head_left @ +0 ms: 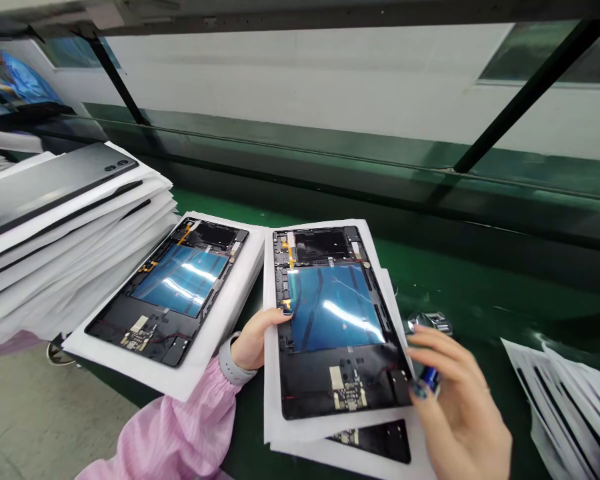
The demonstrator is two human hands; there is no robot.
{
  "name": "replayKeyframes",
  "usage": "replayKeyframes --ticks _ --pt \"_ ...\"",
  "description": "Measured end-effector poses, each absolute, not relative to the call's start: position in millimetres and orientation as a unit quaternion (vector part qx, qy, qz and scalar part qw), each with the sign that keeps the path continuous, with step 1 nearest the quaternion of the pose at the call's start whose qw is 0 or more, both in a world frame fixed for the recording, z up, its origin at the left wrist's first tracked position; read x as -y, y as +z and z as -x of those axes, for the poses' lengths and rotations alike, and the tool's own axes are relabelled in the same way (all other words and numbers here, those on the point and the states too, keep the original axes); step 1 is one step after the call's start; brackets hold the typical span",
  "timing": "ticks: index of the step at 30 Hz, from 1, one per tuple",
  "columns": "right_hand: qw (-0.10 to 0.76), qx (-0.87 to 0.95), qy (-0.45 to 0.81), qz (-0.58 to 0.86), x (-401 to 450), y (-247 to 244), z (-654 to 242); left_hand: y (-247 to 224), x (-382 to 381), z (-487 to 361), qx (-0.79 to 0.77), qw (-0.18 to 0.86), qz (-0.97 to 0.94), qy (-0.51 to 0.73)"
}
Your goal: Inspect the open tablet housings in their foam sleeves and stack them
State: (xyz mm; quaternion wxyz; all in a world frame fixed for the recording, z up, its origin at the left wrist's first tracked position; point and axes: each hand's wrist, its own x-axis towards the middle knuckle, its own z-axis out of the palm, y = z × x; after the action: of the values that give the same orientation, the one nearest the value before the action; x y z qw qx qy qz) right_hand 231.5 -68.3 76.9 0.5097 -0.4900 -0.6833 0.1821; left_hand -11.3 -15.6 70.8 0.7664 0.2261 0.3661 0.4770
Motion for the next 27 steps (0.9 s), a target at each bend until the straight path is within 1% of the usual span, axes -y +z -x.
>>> replayKeyframes --ticks 2,4,7,10,12,18,22,27 --pt "0.521 0.585 0.251 0.568 66 77 -236 70 16 13 -0.340 0.787 -0.224 0.463" --pt "0.499 0.510 0.353 0.605 64 76 -238 68 17 13 -0.327 0.799 -0.220 0.453" --pt "0.484 0.398 0.475 0.617 61 74 -238 65 18 13 -0.321 0.808 -0.217 0.444" --pt "0.493 0.315 0.563 0.583 60 76 -235 65 19 13 -0.312 0.817 -0.214 0.436" --pt "0.499 0.314 0.588 0.554 60 79 -234 66 19 13 -0.307 0.822 -0.203 0.435" --pt "0.514 0.362 0.578 0.520 61 82 -234 70 18 11 -0.272 0.842 -0.158 0.438" --pt "0.511 0.287 0.634 0.504 61 87 -230 71 18 10 -0.238 0.868 -0.171 0.402" --pt "0.503 0.218 0.664 0.509 59 90 -230 67 18 11 -0.238 0.867 -0.186 0.397"
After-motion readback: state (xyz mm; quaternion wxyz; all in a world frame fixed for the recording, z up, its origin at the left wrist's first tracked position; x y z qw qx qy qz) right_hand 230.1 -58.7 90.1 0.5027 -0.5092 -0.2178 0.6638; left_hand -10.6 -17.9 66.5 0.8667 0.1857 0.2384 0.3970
